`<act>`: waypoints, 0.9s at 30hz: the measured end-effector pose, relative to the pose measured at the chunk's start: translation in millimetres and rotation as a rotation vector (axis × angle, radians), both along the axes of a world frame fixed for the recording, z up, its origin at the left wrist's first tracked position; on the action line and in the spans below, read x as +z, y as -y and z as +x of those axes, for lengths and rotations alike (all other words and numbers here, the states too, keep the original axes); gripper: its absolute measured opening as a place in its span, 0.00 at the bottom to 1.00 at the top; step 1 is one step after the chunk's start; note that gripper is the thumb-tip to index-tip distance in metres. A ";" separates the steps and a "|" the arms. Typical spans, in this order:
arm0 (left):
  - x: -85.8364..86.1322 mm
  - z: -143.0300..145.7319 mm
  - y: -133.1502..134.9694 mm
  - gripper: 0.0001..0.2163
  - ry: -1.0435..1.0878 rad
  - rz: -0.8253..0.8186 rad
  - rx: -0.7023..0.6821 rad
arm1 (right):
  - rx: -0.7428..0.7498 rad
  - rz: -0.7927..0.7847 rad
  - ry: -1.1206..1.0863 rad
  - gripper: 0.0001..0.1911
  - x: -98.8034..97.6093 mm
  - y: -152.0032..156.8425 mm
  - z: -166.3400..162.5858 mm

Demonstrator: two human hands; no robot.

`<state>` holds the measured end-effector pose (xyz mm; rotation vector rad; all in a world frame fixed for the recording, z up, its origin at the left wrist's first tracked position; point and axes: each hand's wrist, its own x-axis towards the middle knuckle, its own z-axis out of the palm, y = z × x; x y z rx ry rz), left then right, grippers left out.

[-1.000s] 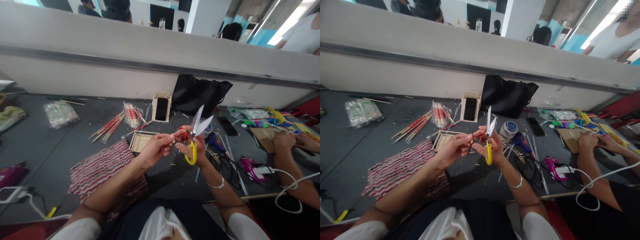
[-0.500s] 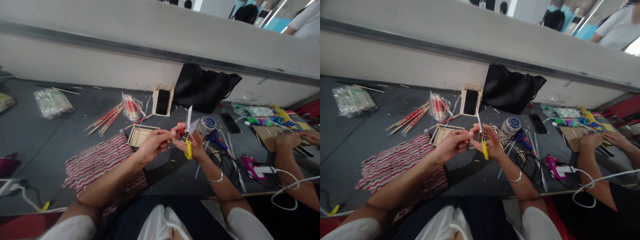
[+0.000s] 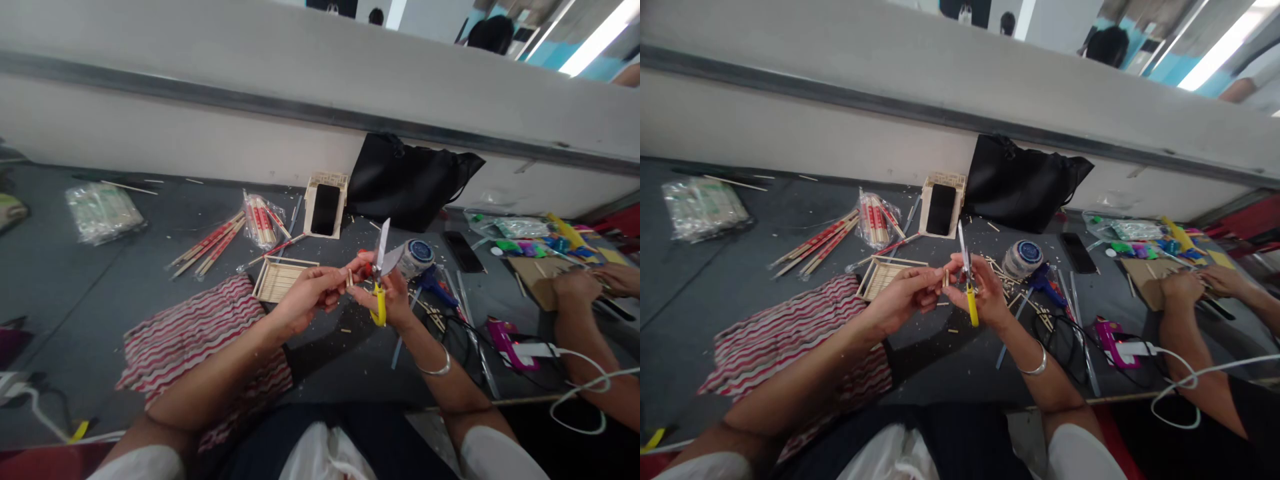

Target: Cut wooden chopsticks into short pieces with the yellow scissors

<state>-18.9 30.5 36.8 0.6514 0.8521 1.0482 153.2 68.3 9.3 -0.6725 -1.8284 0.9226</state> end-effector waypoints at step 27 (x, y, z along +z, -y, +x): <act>2.6 0.9 1.9 0.17 -0.041 0.047 0.011 | 0.034 0.011 -0.095 0.27 -16.4 -1.5 -4.1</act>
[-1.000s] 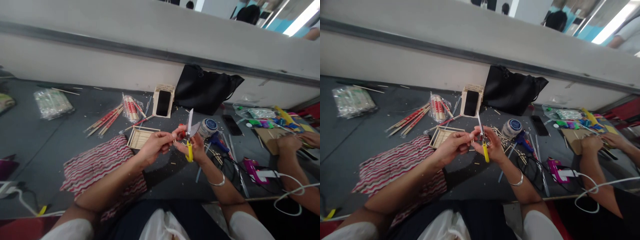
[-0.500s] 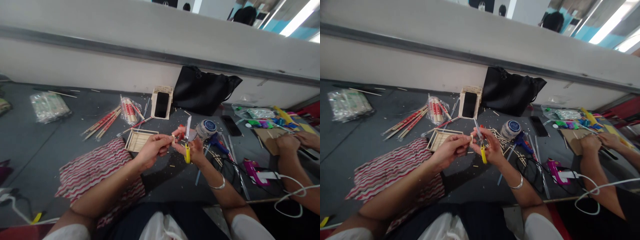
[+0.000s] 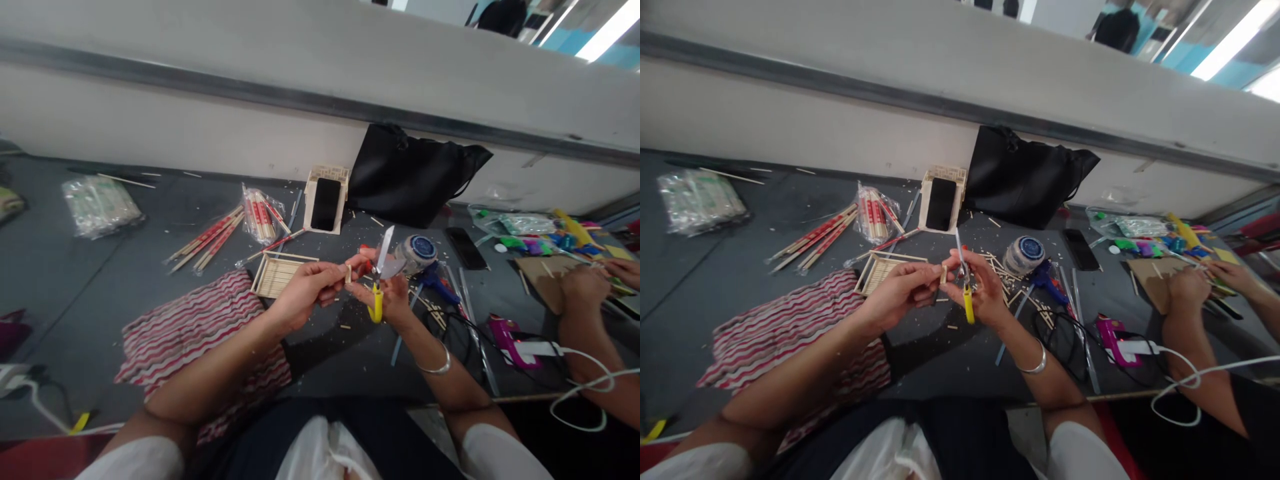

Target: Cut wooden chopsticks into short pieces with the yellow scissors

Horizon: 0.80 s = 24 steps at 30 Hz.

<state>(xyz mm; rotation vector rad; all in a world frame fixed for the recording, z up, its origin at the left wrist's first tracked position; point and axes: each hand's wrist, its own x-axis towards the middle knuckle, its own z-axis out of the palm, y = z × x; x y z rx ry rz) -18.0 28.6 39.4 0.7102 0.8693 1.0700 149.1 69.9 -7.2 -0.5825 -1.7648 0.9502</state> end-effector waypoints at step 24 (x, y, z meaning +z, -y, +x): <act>5.4 -1.9 2.5 0.10 0.108 -0.018 -0.006 | 0.054 -0.685 -0.103 0.27 9.6 14.7 -18.4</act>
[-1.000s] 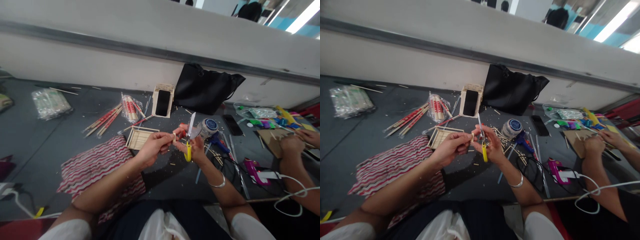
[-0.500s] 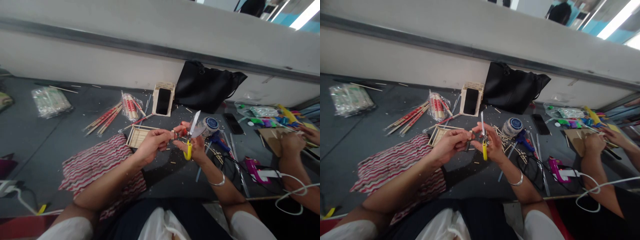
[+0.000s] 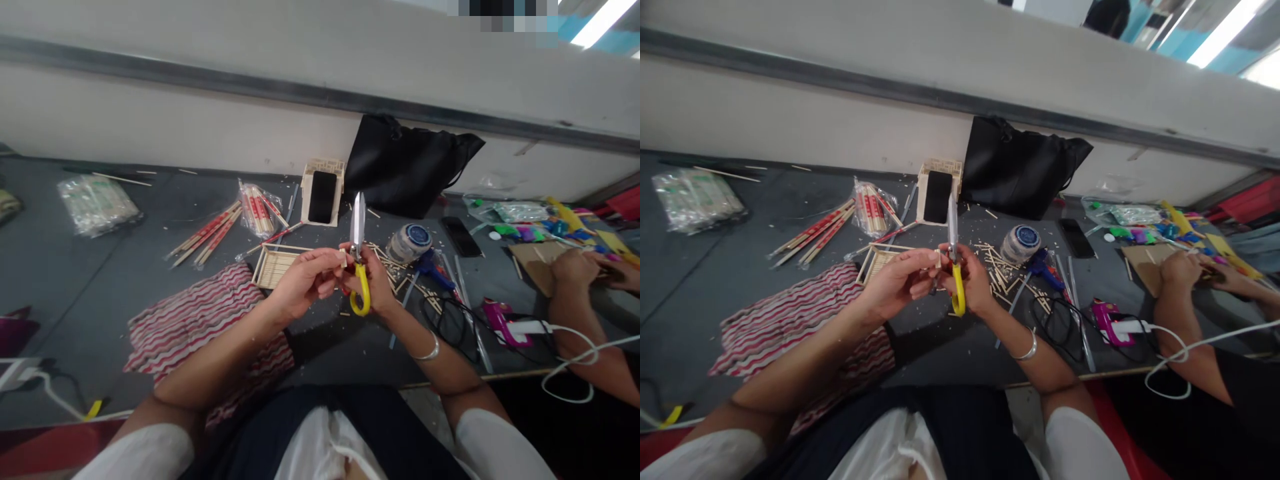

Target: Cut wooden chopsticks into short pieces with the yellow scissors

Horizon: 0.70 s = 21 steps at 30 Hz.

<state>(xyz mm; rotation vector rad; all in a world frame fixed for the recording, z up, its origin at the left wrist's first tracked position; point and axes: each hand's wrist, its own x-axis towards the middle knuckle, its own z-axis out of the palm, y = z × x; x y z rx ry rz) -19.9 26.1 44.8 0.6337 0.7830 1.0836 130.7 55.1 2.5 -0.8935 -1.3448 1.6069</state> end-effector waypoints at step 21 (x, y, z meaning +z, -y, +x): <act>5.7 -3.3 -5.1 0.03 -0.136 0.003 -0.039 | -0.533 0.180 -0.129 0.22 24.1 42.1 103.9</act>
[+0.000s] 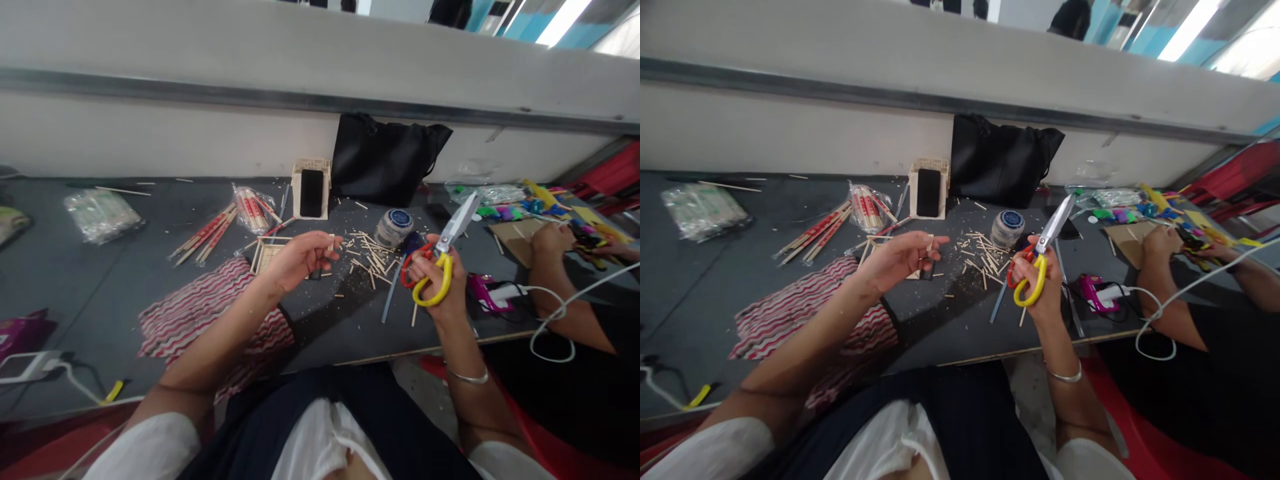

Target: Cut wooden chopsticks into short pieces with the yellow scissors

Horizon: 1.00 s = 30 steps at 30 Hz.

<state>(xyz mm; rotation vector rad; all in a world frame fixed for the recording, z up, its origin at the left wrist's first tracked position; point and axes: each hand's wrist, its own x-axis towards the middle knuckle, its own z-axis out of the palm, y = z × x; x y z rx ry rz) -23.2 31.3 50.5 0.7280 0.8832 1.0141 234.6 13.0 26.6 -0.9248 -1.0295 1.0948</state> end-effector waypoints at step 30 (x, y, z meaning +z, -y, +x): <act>-69.1 26.6 1.4 0.12 -1.858 0.866 -0.378 | -0.343 -0.032 0.630 0.28 -61.3 25.2 47.7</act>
